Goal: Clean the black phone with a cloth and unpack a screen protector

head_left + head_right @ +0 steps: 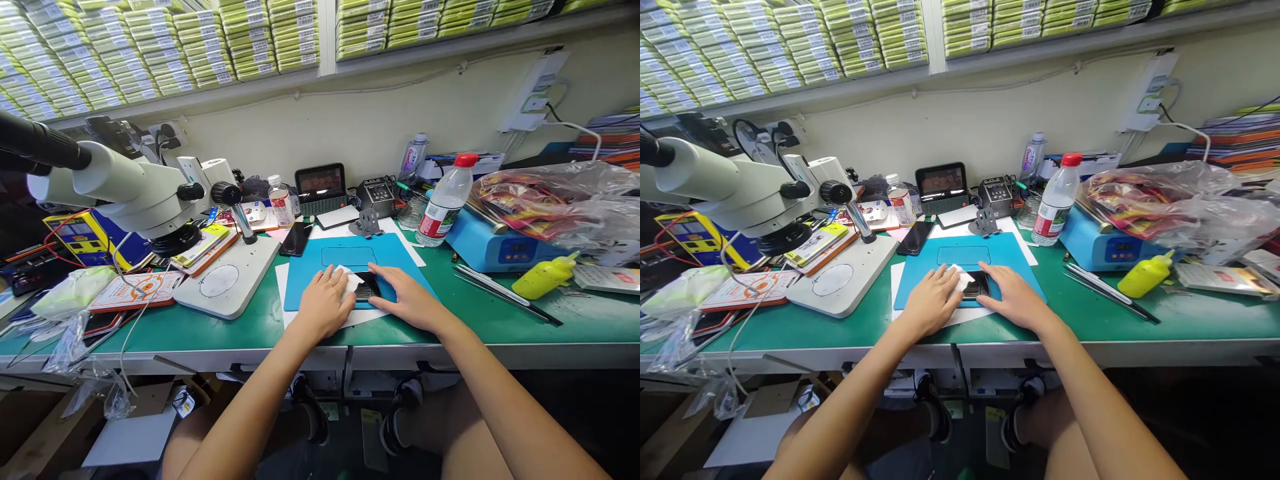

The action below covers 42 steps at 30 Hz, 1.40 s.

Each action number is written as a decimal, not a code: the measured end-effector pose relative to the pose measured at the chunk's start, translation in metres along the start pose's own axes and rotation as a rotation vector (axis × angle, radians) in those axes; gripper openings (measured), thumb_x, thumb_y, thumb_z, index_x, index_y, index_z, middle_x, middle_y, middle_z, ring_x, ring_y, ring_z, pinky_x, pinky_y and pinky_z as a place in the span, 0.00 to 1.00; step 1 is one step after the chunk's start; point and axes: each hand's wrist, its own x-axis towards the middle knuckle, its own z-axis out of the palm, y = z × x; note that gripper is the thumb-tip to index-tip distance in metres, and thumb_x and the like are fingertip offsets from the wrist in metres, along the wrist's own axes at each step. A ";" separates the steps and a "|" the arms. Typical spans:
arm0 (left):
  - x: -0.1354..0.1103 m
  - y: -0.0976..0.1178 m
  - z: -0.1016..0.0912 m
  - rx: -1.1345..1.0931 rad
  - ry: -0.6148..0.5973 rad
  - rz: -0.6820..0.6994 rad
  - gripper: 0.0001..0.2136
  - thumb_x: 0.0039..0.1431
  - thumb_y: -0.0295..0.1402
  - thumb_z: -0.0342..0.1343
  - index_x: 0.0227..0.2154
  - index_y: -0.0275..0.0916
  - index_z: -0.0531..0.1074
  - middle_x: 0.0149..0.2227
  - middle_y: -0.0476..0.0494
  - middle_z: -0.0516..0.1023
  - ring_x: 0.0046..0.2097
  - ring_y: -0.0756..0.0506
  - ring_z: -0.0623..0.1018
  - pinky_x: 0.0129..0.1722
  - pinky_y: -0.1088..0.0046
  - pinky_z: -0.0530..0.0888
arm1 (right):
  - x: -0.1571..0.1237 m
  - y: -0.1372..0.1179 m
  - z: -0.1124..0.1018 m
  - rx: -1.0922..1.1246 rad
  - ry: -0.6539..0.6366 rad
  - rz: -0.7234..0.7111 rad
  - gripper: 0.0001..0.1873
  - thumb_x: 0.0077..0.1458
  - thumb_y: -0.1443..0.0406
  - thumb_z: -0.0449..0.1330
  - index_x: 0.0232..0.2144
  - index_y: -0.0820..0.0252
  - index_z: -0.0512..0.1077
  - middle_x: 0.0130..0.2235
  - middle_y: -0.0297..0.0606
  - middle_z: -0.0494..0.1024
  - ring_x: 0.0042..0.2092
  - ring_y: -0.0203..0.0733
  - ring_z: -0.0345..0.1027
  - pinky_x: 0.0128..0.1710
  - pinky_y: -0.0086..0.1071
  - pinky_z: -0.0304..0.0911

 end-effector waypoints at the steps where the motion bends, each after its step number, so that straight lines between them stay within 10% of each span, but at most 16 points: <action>1: 0.007 0.005 0.001 -0.005 -0.003 0.014 0.22 0.71 0.39 0.40 0.60 0.34 0.64 0.65 0.38 0.65 0.69 0.35 0.59 0.66 0.54 0.60 | 0.000 0.000 0.000 0.006 0.007 -0.001 0.39 0.57 0.49 0.57 0.67 0.49 0.54 0.61 0.45 0.70 0.62 0.59 0.62 0.60 0.55 0.61; 17: 0.021 0.038 0.007 -0.003 -0.016 0.109 0.22 0.68 0.46 0.45 0.59 0.42 0.67 0.66 0.39 0.63 0.70 0.30 0.55 0.64 0.41 0.57 | 0.002 0.005 0.003 0.012 0.021 -0.006 0.38 0.57 0.52 0.58 0.66 0.54 0.55 0.66 0.49 0.62 0.67 0.59 0.54 0.64 0.56 0.54; 33: -0.058 -0.030 -0.021 0.152 -0.077 0.121 0.24 0.70 0.41 0.42 0.65 0.41 0.59 0.68 0.46 0.60 0.71 0.33 0.51 0.68 0.42 0.50 | -0.002 0.001 -0.001 0.016 -0.037 0.039 0.40 0.58 0.45 0.56 0.67 0.52 0.56 0.65 0.45 0.65 0.66 0.58 0.57 0.63 0.54 0.58; 42: -0.062 -0.037 -0.024 0.144 -0.057 0.040 0.23 0.72 0.40 0.38 0.64 0.40 0.60 0.67 0.44 0.62 0.71 0.36 0.54 0.67 0.45 0.53 | 0.000 0.003 0.000 -0.007 -0.036 0.031 0.38 0.58 0.47 0.56 0.66 0.52 0.58 0.65 0.45 0.66 0.66 0.57 0.56 0.63 0.55 0.57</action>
